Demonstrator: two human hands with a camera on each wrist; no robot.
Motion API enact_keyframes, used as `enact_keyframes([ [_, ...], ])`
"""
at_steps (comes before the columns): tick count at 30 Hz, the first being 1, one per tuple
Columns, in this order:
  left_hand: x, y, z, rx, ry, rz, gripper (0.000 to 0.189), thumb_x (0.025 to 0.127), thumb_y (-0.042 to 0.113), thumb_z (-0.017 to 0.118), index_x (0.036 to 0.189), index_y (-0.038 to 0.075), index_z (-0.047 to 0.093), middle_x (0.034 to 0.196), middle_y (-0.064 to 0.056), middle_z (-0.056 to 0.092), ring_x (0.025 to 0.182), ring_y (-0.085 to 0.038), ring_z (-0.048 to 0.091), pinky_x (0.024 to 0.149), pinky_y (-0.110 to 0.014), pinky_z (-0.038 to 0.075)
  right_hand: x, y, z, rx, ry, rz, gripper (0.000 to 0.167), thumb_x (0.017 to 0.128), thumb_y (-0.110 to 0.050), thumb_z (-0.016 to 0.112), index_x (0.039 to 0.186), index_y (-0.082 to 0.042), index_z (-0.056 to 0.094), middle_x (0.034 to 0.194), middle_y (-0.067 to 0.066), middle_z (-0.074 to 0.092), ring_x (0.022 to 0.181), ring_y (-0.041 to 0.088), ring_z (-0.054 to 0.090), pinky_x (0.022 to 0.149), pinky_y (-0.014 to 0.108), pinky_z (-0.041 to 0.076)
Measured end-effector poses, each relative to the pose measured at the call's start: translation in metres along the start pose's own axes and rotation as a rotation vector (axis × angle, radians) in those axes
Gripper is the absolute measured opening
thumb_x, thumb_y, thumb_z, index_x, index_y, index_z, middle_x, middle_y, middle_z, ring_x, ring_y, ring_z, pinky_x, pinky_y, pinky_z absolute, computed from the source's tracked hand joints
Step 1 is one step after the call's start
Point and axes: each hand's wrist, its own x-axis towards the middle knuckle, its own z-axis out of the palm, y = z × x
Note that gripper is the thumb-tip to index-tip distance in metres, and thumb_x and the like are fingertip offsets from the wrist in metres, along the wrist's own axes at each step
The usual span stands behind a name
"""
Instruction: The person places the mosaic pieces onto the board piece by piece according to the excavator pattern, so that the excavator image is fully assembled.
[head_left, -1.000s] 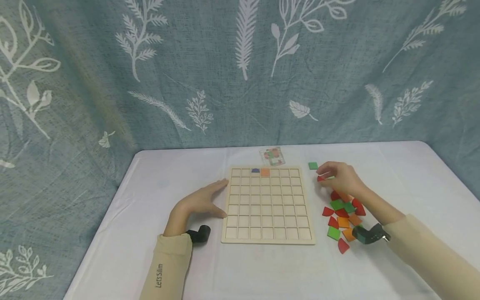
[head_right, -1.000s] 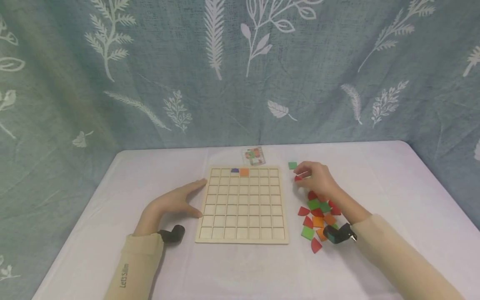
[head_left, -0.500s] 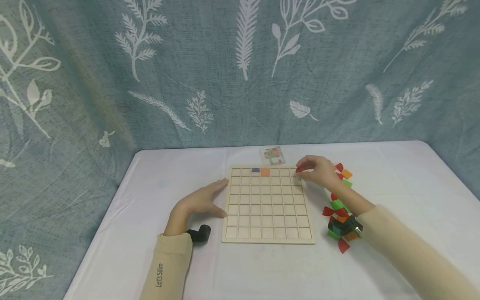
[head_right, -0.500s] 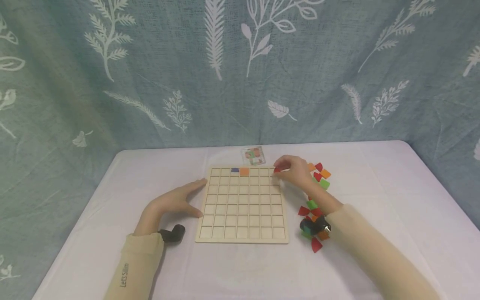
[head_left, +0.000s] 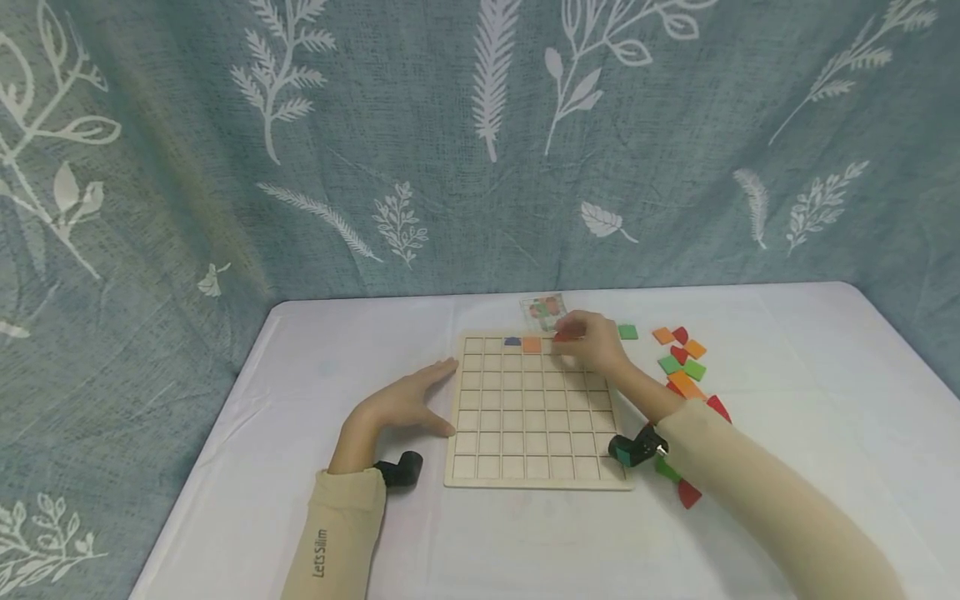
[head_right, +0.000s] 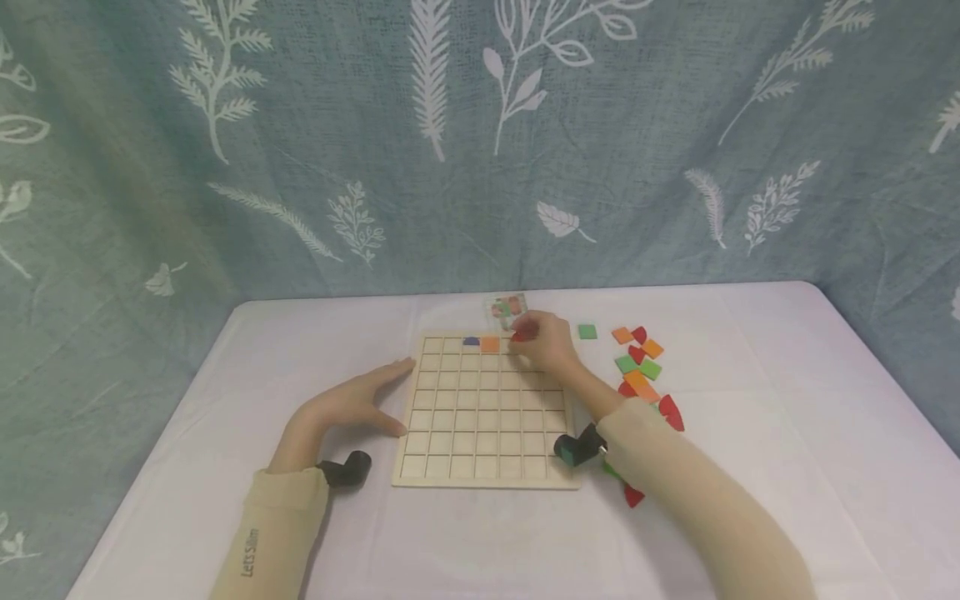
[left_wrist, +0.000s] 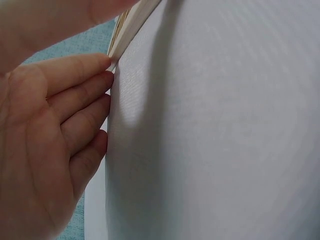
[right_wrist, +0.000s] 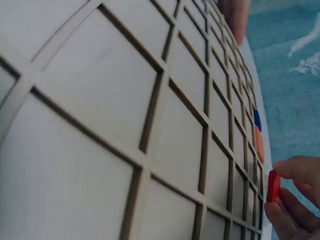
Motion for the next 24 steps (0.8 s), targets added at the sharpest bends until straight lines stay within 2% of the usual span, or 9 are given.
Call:
enact_keyframes([
  [5, 0.0, -0.001, 0.0, 0.006, 0.002, 0.011, 0.101, 0.063, 0.024, 0.083, 0.145, 0.004, 0.026, 0.152, -0.015, 0.021, 0.14, -0.033, 0.015, 0.114, -0.048, 0.015, 0.002, -0.001, 0.007, -0.027, 0.006, 0.009, 0.028, 0.075, -0.009, 0.074, 0.099, 0.002, 0.064, 0.098, 0.018, 0.068, 0.092, 0.031, 0.064, 0.081, 0.04, 0.053],
  [9, 0.0, -0.002, 0.0, 0.013, 0.005, 0.021, 0.102, 0.063, 0.026, 0.082, 0.145, 0.004, 0.026, 0.151, -0.015, 0.021, 0.14, -0.034, 0.015, 0.113, -0.049, 0.015, 0.003, -0.002, 0.011, -0.105, 0.037, -0.022, 0.028, 0.074, -0.011, 0.074, 0.098, 0.0, 0.065, 0.095, 0.016, 0.068, 0.088, 0.029, 0.064, 0.079, 0.04, 0.052],
  [17, 0.0, -0.004, 0.0, 0.013, -0.002, 0.033, 0.1, 0.064, 0.025, 0.082, 0.145, 0.004, 0.026, 0.152, -0.015, 0.021, 0.14, -0.033, 0.015, 0.113, -0.049, 0.015, 0.002, -0.006, 0.021, -0.159, 0.071, -0.057, 0.03, 0.075, -0.008, 0.072, 0.102, 0.001, 0.065, 0.096, 0.017, 0.067, 0.09, 0.028, 0.063, 0.078, 0.039, 0.053],
  [24, 0.001, -0.005, 0.0, 0.01, 0.0, 0.025, 0.101, 0.064, 0.025, 0.082, 0.145, 0.004, 0.026, 0.152, -0.015, 0.021, 0.14, -0.033, 0.015, 0.113, -0.048, 0.015, 0.003, -0.005, 0.023, -0.241, 0.067, -0.076, 0.028, 0.078, -0.012, 0.071, 0.103, -0.001, 0.065, 0.086, 0.012, 0.067, 0.076, 0.023, 0.062, 0.068, 0.036, 0.052],
])
